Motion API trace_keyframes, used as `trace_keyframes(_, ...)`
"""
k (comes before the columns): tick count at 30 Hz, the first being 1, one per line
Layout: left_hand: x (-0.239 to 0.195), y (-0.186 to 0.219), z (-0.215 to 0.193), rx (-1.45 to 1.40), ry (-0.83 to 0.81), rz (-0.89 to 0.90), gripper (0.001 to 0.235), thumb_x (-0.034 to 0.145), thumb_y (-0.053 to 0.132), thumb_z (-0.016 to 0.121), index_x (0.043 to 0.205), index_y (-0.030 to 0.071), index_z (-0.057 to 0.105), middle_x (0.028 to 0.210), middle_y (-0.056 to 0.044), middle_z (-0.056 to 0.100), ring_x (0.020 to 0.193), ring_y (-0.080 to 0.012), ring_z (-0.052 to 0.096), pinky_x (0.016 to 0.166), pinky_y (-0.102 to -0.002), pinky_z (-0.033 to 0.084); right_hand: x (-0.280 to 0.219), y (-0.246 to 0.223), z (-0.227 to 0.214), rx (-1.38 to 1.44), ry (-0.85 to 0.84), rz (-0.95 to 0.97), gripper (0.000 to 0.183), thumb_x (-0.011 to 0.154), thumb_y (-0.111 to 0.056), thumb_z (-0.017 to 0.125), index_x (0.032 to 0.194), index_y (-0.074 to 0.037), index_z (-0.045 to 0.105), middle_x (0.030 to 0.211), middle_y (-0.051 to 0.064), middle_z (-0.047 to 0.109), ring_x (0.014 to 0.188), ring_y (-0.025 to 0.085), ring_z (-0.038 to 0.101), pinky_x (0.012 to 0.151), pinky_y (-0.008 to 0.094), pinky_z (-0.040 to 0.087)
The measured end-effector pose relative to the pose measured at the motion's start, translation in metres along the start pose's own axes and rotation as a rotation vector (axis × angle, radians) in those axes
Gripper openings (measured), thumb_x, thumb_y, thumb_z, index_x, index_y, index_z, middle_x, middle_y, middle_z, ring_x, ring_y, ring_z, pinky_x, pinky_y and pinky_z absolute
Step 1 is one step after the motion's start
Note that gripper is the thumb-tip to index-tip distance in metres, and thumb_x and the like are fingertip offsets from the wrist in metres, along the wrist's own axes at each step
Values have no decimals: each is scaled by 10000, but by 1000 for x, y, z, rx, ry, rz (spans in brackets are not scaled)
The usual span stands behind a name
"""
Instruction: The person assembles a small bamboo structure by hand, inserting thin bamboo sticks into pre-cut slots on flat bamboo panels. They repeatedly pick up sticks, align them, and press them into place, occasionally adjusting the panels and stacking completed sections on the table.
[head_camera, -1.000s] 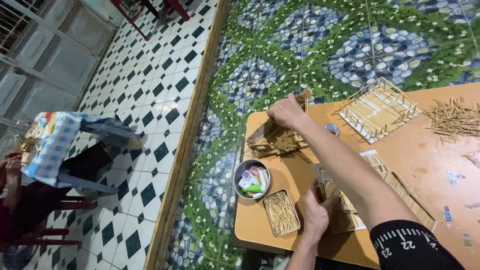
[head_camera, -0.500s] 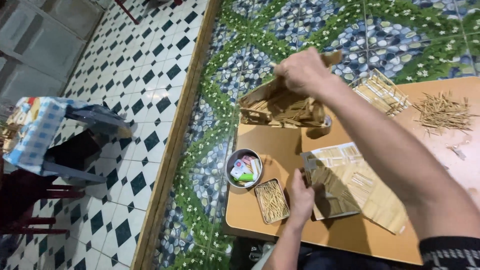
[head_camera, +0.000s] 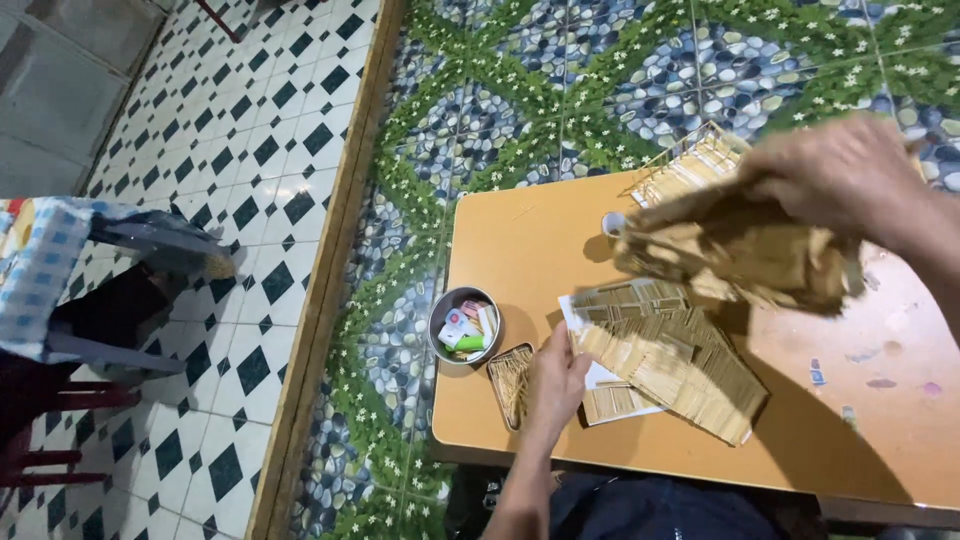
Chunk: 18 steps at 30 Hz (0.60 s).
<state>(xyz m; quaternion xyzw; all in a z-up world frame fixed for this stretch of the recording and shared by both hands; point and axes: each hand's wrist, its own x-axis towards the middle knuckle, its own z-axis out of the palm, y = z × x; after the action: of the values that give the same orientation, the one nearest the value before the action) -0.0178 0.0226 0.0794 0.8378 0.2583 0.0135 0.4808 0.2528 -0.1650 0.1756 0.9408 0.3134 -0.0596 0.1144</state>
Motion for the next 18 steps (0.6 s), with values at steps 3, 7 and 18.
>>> trace_keyframes(3, 11, -19, -12, 423, 108, 248, 340, 885, 128, 531, 1211, 35, 558, 868, -192, 662, 749, -397, 615, 664, -496, 435, -33, 13, 35, -93, 10, 2, 213, 915, -571, 448, 1111, -555, 531, 571, -208, 638, 442, -19, 536, 426, 111, 412)
trace_keyframes(7, 104, -39, -47, 456, 190, 319, 345, 914, 198, 440, 1190, 127, 635, 1157, -92, 666, 1060, -286, 617, 901, -412, 447, -60, 27, 109, -167, 64, -5, 190, 910, -583, 416, 1044, -566, 549, 782, -272, 682, 541, -18, 627, 506, 141, 483)
trace_keyframes(18, 223, 1, -77, 691, 47, -59, 416, 914, 37, 343, 1279, 152, 506, 1259, -96, 465, 1130, -361, 427, 860, -530, 434, -105, 48, 246, 317, 120, 36, 144, 843, -268, 622, 973, -272, 686, 836, -64, 696, 663, 90, 677, 609, 202, 543)
